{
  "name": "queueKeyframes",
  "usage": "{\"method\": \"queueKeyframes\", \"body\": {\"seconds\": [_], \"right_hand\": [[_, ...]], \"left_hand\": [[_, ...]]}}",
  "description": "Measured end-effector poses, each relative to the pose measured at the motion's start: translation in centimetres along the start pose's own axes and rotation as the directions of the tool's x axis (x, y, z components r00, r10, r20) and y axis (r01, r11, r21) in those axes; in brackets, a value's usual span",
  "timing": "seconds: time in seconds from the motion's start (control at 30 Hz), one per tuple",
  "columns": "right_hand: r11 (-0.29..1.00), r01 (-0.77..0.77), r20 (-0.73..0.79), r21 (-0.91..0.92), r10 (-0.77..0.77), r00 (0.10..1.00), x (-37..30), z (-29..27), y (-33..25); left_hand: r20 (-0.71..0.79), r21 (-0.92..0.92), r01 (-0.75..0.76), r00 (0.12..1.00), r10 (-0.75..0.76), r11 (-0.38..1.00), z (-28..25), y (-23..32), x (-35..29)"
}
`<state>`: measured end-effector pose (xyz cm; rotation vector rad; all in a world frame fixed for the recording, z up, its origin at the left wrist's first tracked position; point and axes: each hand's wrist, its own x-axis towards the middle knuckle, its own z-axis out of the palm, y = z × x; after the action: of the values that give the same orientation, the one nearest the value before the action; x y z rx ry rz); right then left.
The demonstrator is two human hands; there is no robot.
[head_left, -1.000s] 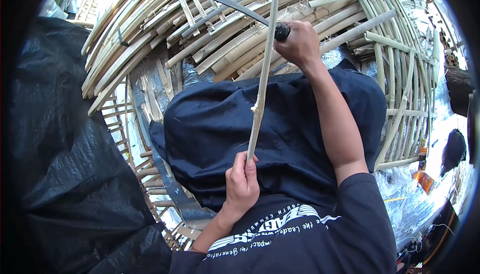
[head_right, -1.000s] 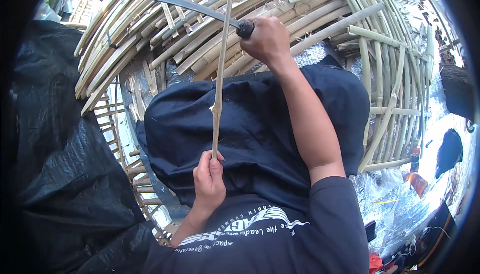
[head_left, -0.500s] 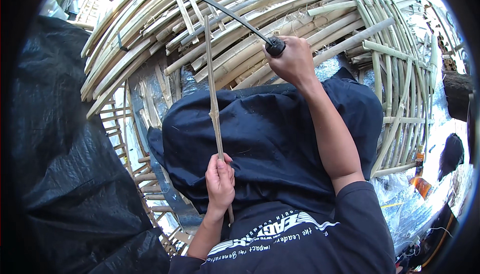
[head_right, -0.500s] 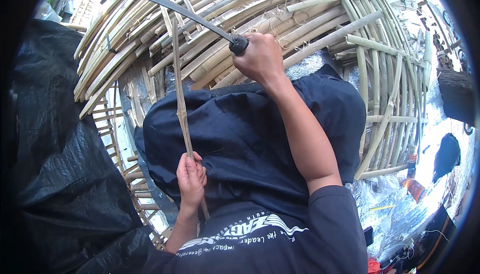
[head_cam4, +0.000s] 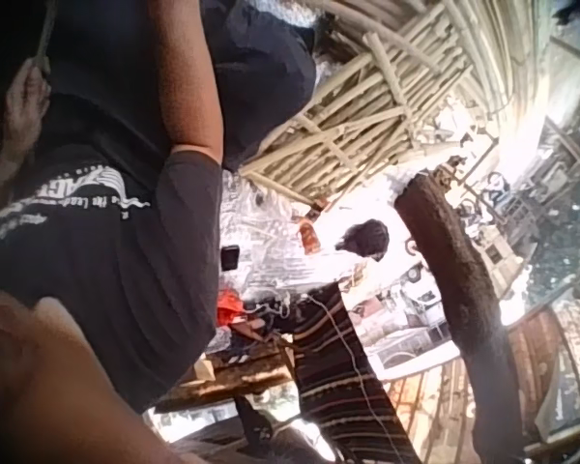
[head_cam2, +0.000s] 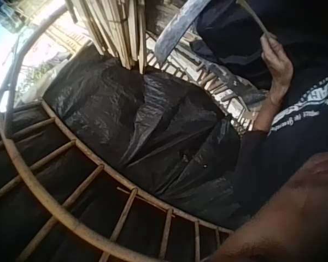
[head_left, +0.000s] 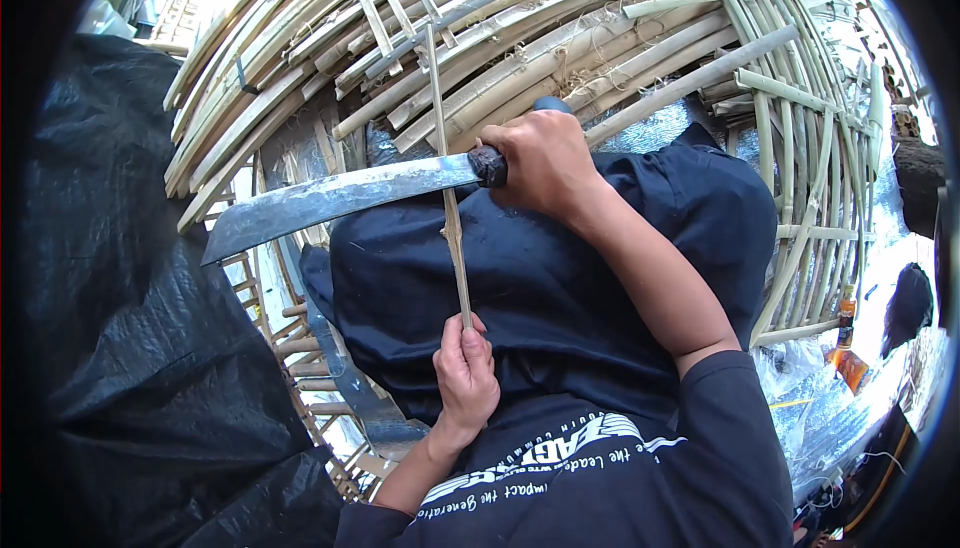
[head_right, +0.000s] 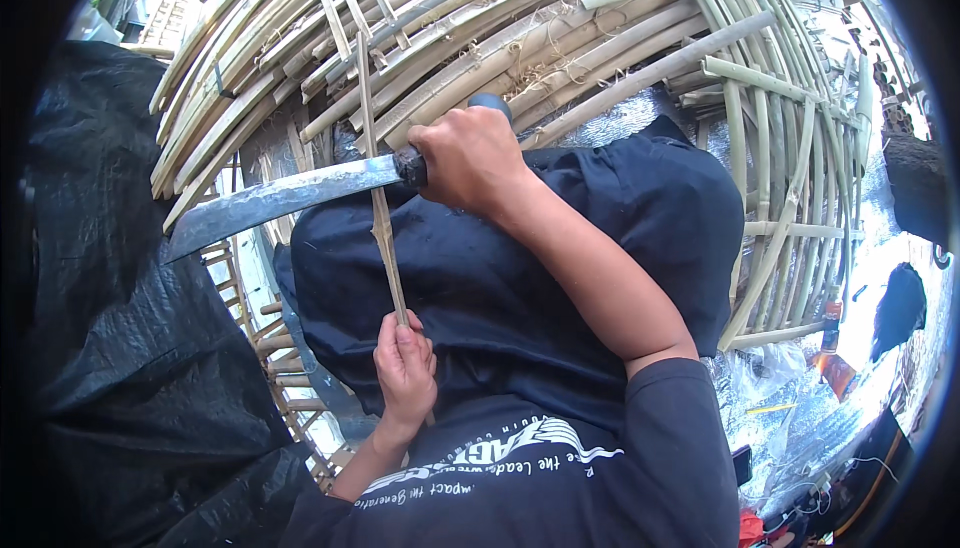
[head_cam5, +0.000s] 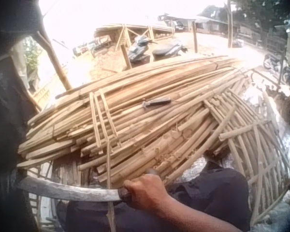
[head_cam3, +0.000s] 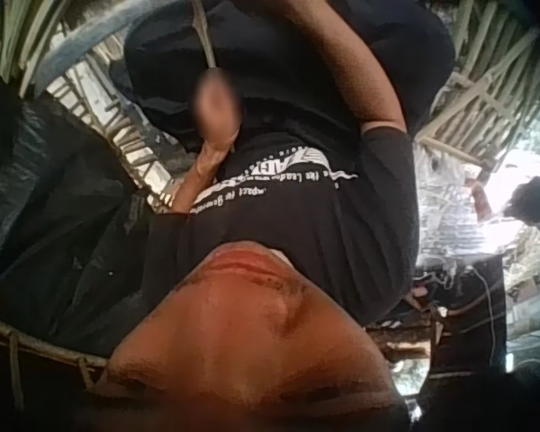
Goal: The person shaves a thin piece of bamboo using a machete, removing small strips of wood while sitting on a pile of bamboo poles.
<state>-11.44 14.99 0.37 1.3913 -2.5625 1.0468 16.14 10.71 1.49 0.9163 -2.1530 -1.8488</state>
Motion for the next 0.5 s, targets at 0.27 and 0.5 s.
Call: {"method": "queueKeyframes", "body": {"seconds": [0.27, 0.5], "right_hand": [[0.966, -0.237, -0.254, -0.102, 0.205, 0.945, 1.8, -2.3, 5.1], [0.956, -0.247, -0.216, -0.161, 0.21, 0.953, 1.7, -2.6, 5.4]], "left_hand": [[0.058, 0.097, -0.064, 0.997, 0.058, 0.993, 0.9, -0.8, -0.3], [0.072, 0.123, -0.06, 0.996, 0.051, 0.991, 0.7, -1.0, -0.3]]}}
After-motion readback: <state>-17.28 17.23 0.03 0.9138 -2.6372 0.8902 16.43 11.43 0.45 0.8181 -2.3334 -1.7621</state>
